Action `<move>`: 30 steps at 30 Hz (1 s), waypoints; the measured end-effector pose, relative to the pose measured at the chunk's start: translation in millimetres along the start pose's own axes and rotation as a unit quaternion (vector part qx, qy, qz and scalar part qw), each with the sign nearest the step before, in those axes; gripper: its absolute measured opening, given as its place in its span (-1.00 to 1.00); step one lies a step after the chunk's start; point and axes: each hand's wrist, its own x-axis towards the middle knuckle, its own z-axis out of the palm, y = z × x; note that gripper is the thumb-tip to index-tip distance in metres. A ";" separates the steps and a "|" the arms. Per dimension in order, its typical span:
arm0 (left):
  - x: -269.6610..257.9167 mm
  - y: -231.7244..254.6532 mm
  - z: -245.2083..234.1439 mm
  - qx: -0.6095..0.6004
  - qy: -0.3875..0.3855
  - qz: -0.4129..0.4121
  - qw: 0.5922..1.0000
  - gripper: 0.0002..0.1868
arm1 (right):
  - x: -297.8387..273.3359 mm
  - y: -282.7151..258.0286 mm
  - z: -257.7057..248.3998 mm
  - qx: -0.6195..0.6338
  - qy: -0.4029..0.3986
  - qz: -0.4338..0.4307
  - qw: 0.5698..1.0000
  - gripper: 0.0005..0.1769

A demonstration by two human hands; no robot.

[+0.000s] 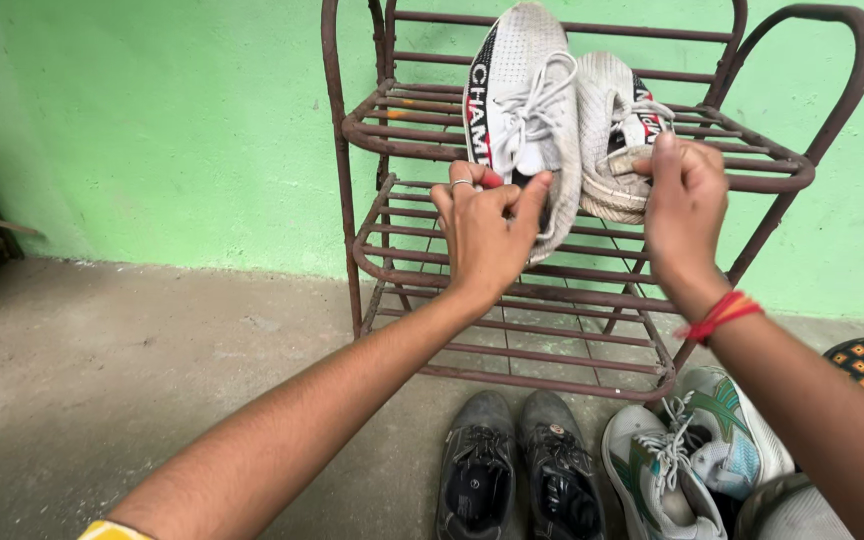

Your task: The person removes various shoes and sandals from a three-tier metal shoe rack and places them on the floor. The person handles each pair one at a time, stacking them into a pile. Finally, the person wipes the empty rack with a cloth.

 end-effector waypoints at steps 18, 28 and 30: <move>4.0 -34.7 45.1 -0.293 -0.071 -0.329 0.895 -0.52 | 23.7 -7.0 -24.4 0.286 -0.084 0.287 0.910 -0.61; -12.7 -53.8 48.4 -0.388 -0.137 -0.337 0.847 -0.45 | 23.9 32.7 -41.3 0.230 -0.210 0.295 0.904 -0.19; -14.8 -53.9 47.4 -0.385 -0.146 -0.342 0.845 -0.44 | 20.6 41.0 -35.4 0.227 -0.214 0.300 0.902 -0.05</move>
